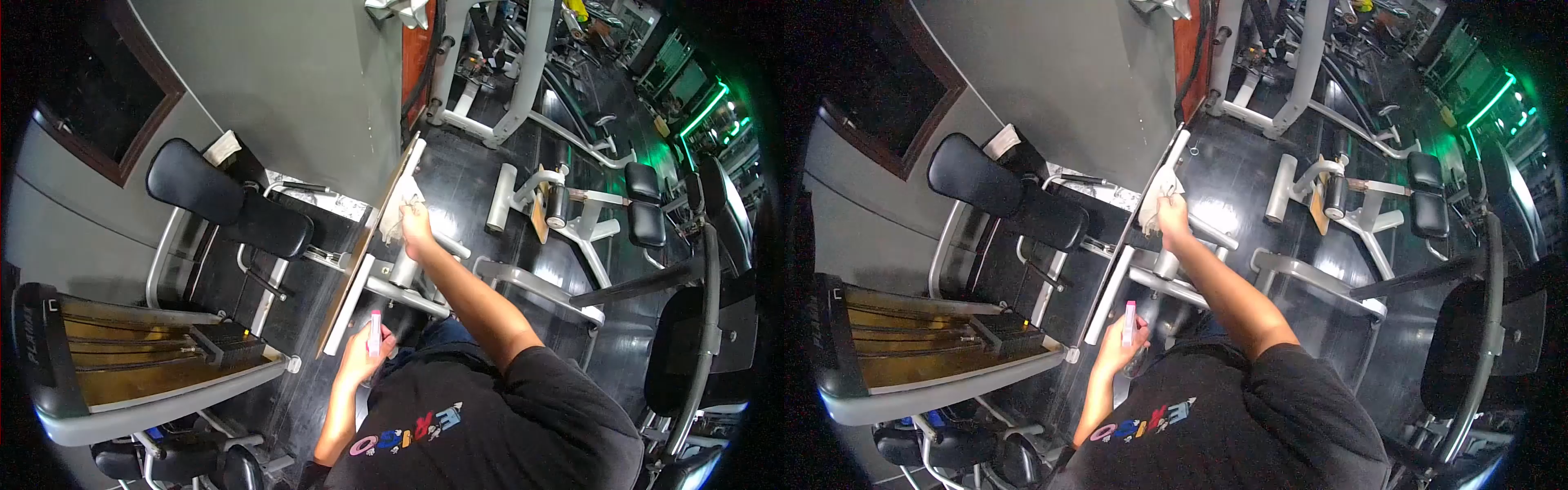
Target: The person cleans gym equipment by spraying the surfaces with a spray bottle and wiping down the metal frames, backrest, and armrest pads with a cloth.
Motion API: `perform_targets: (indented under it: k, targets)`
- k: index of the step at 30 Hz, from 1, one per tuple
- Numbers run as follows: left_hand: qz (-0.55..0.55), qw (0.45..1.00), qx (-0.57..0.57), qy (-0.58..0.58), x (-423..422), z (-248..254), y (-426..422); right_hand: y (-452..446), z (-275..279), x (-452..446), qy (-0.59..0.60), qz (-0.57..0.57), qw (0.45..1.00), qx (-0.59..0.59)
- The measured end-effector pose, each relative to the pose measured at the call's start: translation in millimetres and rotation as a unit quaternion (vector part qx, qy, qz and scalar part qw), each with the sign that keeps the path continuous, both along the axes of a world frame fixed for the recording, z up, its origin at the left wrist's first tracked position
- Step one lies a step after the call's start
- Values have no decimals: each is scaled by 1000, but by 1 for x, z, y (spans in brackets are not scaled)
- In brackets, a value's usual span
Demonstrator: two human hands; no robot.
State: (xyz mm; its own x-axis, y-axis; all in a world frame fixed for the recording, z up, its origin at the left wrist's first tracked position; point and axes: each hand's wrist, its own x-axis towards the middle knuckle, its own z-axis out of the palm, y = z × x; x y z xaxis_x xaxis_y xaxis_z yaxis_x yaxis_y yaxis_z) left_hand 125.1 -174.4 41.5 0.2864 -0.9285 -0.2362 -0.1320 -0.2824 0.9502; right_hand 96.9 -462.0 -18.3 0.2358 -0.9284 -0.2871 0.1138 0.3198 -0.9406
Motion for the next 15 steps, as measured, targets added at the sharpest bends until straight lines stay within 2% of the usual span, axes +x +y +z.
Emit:
perform_targets:
  k: [2, 4, 6, 8, 10, 11, 13, 15]
  targets:
    - [0, 999, 13, 34, -4, 3, -4, 0, 22, -22, -17, 7, 999, 28]
    - [0, 999, 16, 39, -6, -6, -9, -13, 36, -57, -59, 212, 974, 45]
    - [7, 999, 16, 45, -5, -8, -16, -8, 60, -86, -23, 215, 973, 74]
    - [1, 999, 38, 12, -6, -2, -23, -6, 54, -110, 15, 225, 968, 107]
    - [10, 999, 30, -23, -10, 8, -31, -21, 25, -124, -94, 121, 971, 186]
    - [12, 998, 25, -59, -12, 13, -33, -36, 12, -125, -97, 123, 970, 188]
    - [23, 998, 27, -57, -19, 18, -37, -80, 1, -116, -174, 64, 968, 169]
    - [29, 996, 14, -83, -25, 17, -37, -114, 15, -74, -116, -89, 988, 40]
